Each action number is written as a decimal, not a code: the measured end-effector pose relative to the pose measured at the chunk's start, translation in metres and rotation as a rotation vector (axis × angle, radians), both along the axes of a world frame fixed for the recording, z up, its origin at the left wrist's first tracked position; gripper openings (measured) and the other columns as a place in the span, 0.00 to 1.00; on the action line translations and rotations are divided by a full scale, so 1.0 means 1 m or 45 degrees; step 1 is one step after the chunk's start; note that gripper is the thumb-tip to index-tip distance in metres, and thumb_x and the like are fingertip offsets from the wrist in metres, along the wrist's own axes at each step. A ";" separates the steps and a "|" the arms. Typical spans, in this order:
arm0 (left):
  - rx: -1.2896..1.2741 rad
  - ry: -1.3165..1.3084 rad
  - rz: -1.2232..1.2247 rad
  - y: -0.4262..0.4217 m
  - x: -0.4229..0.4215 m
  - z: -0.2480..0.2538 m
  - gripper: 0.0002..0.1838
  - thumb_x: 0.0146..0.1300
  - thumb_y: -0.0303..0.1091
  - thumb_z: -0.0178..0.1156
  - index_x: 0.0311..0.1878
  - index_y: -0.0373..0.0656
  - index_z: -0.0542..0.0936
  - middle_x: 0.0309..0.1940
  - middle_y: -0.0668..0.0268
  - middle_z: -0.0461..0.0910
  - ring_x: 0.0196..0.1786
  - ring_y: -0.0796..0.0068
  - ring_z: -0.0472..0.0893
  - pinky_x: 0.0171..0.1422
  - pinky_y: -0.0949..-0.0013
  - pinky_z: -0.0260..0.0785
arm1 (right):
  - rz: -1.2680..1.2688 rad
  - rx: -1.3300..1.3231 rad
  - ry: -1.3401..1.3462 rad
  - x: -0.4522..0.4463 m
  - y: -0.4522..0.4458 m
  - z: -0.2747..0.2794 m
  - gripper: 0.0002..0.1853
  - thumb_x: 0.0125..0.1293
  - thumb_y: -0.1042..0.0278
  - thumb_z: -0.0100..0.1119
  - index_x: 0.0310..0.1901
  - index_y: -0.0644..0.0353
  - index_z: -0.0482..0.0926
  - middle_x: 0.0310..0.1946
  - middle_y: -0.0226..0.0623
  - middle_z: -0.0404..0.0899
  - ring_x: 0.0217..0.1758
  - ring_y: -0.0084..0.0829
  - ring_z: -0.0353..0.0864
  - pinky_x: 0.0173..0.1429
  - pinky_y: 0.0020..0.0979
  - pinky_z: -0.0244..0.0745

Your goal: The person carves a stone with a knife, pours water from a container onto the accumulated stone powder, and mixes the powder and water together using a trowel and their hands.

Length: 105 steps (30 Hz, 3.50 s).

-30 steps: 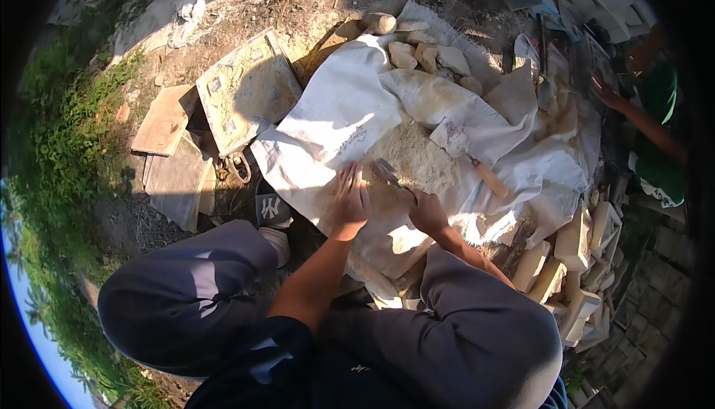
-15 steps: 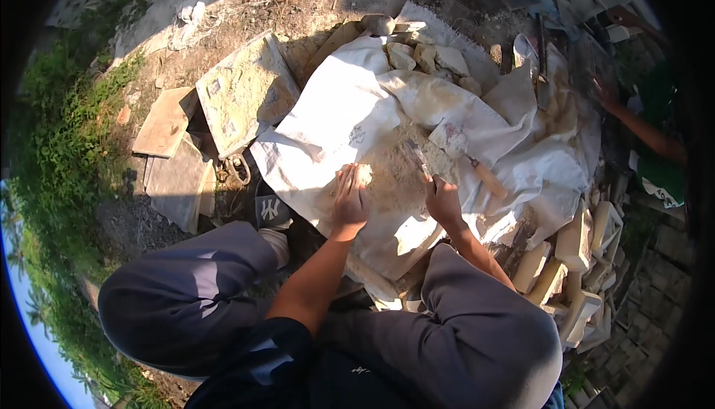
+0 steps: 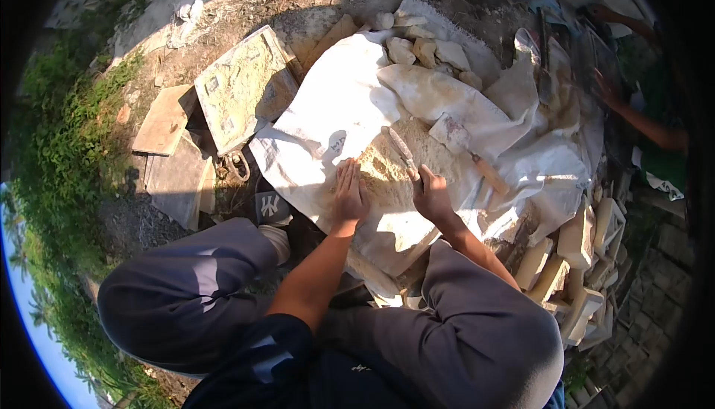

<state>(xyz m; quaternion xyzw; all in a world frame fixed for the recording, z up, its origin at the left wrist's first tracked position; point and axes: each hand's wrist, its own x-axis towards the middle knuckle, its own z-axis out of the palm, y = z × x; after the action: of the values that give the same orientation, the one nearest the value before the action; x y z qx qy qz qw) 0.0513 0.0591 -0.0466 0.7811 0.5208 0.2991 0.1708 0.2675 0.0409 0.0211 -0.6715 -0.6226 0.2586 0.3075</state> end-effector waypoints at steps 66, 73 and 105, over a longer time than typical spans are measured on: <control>-0.208 -0.460 0.148 -0.016 -0.009 0.016 0.30 0.80 0.43 0.33 0.70 0.27 0.68 0.67 0.40 0.72 0.71 0.42 0.71 0.75 0.57 0.62 | 0.492 -0.167 -0.073 -0.017 -0.050 -0.023 0.16 0.74 0.56 0.53 0.42 0.64 0.75 0.25 0.62 0.79 0.31 0.64 0.81 0.37 0.58 0.74; -0.196 -0.476 0.144 -0.017 -0.008 0.020 0.30 0.80 0.43 0.34 0.70 0.27 0.68 0.66 0.40 0.72 0.70 0.41 0.71 0.75 0.57 0.62 | 0.470 -0.360 -0.099 -0.018 -0.043 -0.013 0.18 0.74 0.53 0.54 0.43 0.63 0.75 0.25 0.60 0.79 0.30 0.62 0.81 0.36 0.58 0.74; -0.208 -0.460 0.120 -0.014 -0.002 0.039 0.29 0.79 0.44 0.36 0.69 0.29 0.70 0.64 0.39 0.74 0.68 0.39 0.74 0.72 0.55 0.65 | 0.326 -0.432 -0.044 -0.004 -0.042 -0.027 0.16 0.74 0.55 0.54 0.43 0.64 0.75 0.26 0.61 0.80 0.33 0.64 0.81 0.38 0.59 0.73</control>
<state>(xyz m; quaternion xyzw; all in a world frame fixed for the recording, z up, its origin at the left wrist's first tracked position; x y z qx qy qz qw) 0.0497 0.0452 -0.0076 0.6732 0.5401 0.3987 0.3099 0.2635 -0.0010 -0.0055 -0.6335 -0.6555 0.3851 0.1439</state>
